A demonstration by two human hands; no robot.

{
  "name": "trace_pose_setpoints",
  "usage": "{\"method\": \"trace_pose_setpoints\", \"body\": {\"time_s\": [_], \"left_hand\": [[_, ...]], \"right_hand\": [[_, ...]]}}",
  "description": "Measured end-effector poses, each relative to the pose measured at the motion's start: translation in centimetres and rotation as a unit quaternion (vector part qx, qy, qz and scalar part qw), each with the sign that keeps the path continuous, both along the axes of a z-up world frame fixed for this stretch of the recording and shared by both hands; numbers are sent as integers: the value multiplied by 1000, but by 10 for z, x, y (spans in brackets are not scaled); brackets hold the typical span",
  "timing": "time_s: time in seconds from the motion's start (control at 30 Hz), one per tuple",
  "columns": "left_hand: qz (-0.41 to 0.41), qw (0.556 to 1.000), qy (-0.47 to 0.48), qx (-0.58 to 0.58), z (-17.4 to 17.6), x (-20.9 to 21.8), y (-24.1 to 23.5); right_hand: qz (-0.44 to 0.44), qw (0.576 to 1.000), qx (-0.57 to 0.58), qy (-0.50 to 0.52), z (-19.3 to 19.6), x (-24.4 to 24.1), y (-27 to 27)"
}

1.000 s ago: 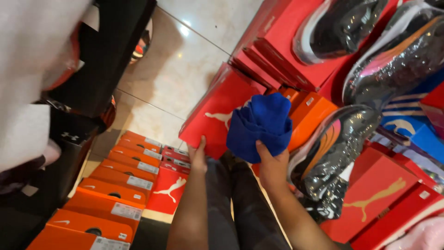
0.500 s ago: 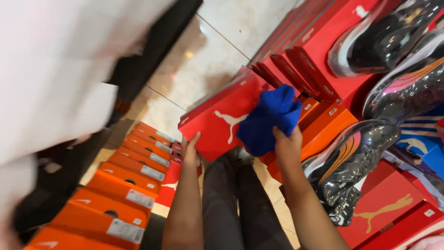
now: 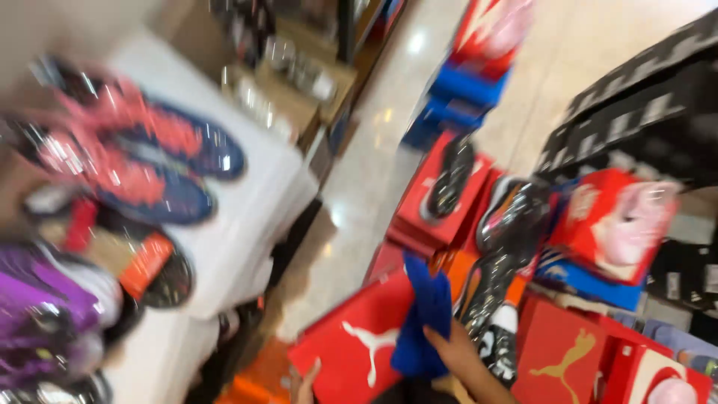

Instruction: Organize shoe boxes in a warehouse by moving, opening, and wiping them with a cloth.

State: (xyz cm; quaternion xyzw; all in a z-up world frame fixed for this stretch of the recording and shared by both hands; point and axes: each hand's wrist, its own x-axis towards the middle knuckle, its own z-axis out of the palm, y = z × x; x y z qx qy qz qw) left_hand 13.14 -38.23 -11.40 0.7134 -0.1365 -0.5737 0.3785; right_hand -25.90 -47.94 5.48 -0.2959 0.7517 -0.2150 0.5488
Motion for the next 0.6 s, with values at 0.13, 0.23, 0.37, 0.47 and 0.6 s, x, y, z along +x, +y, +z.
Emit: {"method": "trace_pose_setpoints", "body": {"time_s": [0.13,0.23,0.37,0.47,0.6], "left_hand": [[-23,994,101,-30,86,-25,-31],[-76,986,136,-53,128,-55,-59],[-196,976,86,31,234,-128,-81],[-277,953,74,94,320,-196,-65],[-301,944,94,93,366,-279,-43]], "right_hand": [[-256,950,7,-177,74,-25,35],[-213,968,-67,-112,84,-68,79],[-284,941,-109,-148,102,-115,145],[-291,937,-150,-122,145,-145,193],[-298,927,-219,-61,142,-211,218]]}}
